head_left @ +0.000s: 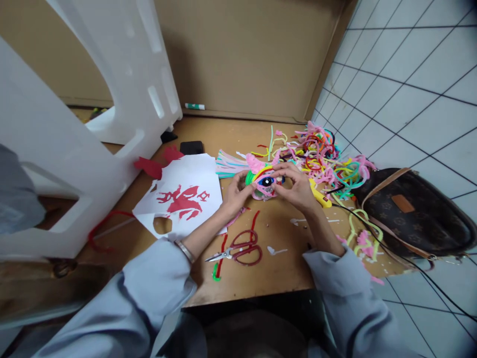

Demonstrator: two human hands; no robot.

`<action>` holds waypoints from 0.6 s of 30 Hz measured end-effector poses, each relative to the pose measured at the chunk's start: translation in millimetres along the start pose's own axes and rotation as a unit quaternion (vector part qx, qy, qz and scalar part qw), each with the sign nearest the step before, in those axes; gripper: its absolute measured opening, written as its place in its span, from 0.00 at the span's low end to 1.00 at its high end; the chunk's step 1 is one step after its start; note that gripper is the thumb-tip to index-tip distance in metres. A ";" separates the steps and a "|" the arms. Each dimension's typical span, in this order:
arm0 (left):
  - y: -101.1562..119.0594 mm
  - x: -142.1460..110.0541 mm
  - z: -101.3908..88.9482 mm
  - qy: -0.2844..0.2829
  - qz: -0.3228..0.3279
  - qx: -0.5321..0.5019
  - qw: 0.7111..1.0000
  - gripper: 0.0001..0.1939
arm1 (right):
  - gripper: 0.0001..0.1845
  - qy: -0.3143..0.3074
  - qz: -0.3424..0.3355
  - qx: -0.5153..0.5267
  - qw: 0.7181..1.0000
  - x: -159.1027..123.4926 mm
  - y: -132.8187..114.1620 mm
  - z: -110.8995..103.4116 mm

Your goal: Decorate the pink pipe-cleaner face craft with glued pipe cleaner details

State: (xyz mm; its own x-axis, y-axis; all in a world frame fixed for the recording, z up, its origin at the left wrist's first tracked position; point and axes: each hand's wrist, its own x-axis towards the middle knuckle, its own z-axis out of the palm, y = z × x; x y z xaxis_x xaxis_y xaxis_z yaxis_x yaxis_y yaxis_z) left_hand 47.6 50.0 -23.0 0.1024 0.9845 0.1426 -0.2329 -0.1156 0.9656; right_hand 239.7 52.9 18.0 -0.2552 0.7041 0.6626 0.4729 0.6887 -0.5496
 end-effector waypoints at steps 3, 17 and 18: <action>-1.0 0.3 1.0 0.005 0.005 -0.006 1.000 0.24 | 0.07 -0.002 0.010 0.003 1.000 -0.1 -0.4 -0.4; -6.8 0.5 -4.7 0.071 0.072 0.039 0.994 0.15 | 0.08 -0.006 0.033 0.010 0.999 0.5 -1.8 -0.1; -6.5 0.0 -4.5 0.071 0.071 0.037 0.994 0.15 | 0.08 -0.006 0.033 0.010 0.999 0.7 -2.1 -0.4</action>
State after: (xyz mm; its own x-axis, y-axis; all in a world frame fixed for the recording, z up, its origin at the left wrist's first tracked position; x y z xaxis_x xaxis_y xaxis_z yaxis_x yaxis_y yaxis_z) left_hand 44.7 51.4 -30.3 -0.0653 0.9657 0.2512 -0.1632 -0.2587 0.9521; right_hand 238.8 51.8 19.8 -0.2343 0.7499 0.6187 0.4719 0.6441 -0.6020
